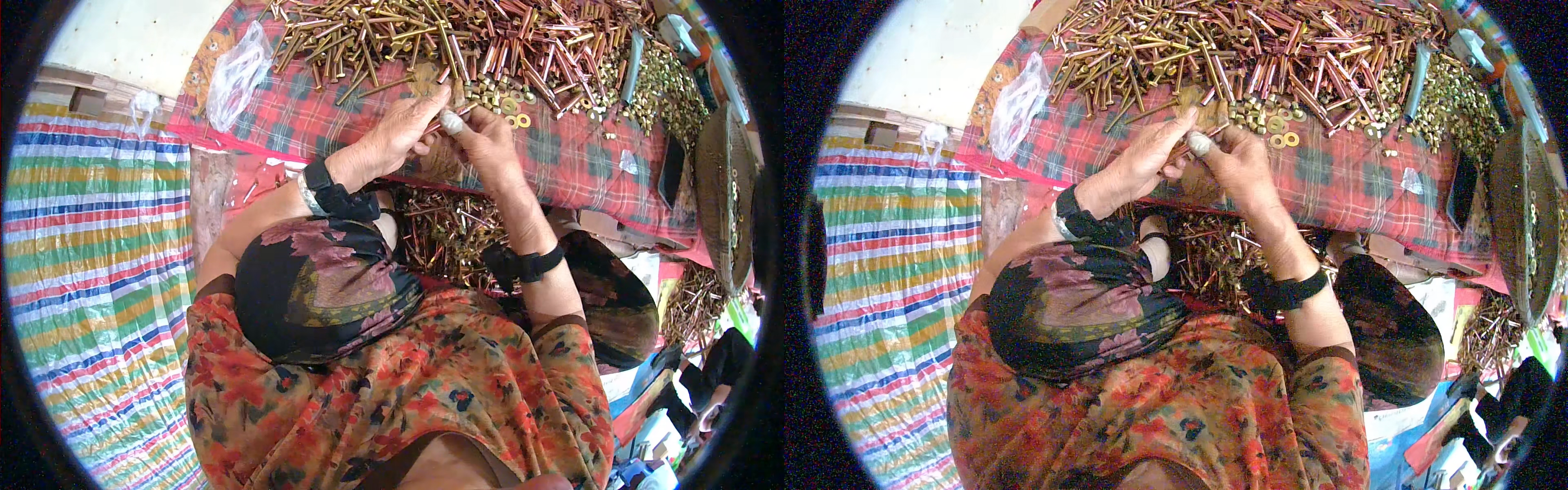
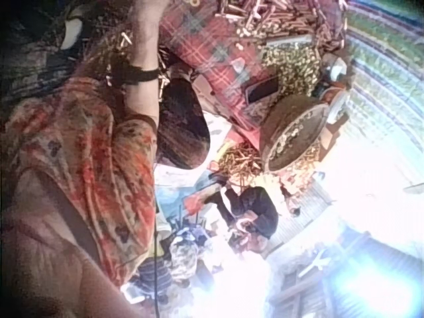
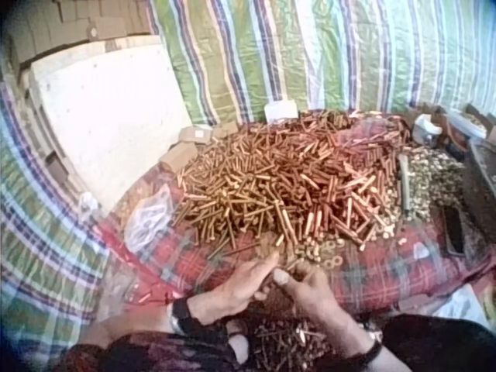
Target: Fitting gold sleeves onto red rods in a workshop environment.
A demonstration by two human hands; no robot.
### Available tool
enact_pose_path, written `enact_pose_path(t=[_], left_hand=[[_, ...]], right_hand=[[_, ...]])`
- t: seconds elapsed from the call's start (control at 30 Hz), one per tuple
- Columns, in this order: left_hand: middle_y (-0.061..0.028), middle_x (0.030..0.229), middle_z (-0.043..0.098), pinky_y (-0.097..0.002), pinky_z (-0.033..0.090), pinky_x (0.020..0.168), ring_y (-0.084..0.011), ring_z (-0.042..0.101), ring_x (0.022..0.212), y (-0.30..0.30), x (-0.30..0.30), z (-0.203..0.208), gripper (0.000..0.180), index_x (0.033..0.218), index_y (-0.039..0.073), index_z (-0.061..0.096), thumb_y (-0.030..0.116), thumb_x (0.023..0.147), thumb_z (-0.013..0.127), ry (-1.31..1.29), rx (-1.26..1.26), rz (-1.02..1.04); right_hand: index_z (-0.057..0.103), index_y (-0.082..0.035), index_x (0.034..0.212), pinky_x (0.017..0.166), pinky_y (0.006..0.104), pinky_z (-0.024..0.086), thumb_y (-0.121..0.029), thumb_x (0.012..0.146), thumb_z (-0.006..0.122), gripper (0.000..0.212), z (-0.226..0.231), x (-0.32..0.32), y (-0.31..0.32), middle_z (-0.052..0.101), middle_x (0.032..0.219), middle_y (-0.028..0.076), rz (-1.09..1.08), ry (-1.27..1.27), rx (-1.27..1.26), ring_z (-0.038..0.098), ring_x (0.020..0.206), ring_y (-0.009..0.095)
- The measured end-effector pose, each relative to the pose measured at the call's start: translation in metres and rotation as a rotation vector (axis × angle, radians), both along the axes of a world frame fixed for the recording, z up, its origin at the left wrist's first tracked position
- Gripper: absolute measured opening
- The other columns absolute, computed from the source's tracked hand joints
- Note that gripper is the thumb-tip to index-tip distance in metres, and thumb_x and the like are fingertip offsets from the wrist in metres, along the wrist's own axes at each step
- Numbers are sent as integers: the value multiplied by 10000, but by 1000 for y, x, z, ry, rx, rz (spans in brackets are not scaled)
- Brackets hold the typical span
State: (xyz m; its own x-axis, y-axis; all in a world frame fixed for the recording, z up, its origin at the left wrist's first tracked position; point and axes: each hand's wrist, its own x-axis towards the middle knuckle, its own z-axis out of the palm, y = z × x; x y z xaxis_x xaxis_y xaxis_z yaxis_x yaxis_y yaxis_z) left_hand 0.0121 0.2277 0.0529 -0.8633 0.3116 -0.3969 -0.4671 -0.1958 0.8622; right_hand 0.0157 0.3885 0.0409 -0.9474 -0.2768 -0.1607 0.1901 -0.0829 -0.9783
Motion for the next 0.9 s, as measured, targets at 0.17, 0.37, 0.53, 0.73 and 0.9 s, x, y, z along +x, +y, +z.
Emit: enact_pose_path(t=[0.17, 0.37, 0.53, 0.73, 0.9], left_hand=[[63, 674, 496, -132, 259, 404, 8, 374, 496, -9, 0, 0, 328, 916, 31, 648, 355, 872, 628, 38, -188, -55], [87, 638, 470, -137, 256, 399, 10, 361, 495, -6, -2, 0, 277, 882, 42, 658, 318, 856, 652, 66, -281, -22], [82, 638, 485, -119, 265, 395, 20, 387, 498, -10, -1, 5, 251, 858, 50, 643, 301, 860, 645, 68, -214, -7], [68, 634, 493, -120, 252, 367, 21, 375, 472, -15, -1, 11, 258, 853, 22, 620, 279, 865, 639, 58, -150, -33], [62, 633, 497, -123, 252, 365, 22, 374, 463, -15, 0, 14, 254, 837, 19, 614, 270, 862, 645, 26, -170, -33]], right_hand=[[654, -27, 971, 644, 370, 486, -199, 821, 632, 229, -23, -42, 48, 656, 798, 130, -436, 518, 659, 614, 696, 265], [592, -25, 893, 720, 452, 492, -23, 717, 584, 176, -52, -79, 73, 586, 923, 188, -424, 640, 1196, 596, 856, 389], [603, -12, 936, 732, 432, 496, -44, 725, 611, 213, -37, -73, 66, 612, 936, 201, -345, 528, 1329, 610, 850, 385], [615, 4, 1045, 740, 244, 471, -91, 876, 599, 195, -19, -32, 36, 646, 880, 25, -100, 140, -52, 579, 790, 96], [597, 13, 1028, 718, 256, 515, -3, 856, 598, 172, -9, -14, 19, 642, 895, 39, -77, 131, -281, 604, 784, 113]])
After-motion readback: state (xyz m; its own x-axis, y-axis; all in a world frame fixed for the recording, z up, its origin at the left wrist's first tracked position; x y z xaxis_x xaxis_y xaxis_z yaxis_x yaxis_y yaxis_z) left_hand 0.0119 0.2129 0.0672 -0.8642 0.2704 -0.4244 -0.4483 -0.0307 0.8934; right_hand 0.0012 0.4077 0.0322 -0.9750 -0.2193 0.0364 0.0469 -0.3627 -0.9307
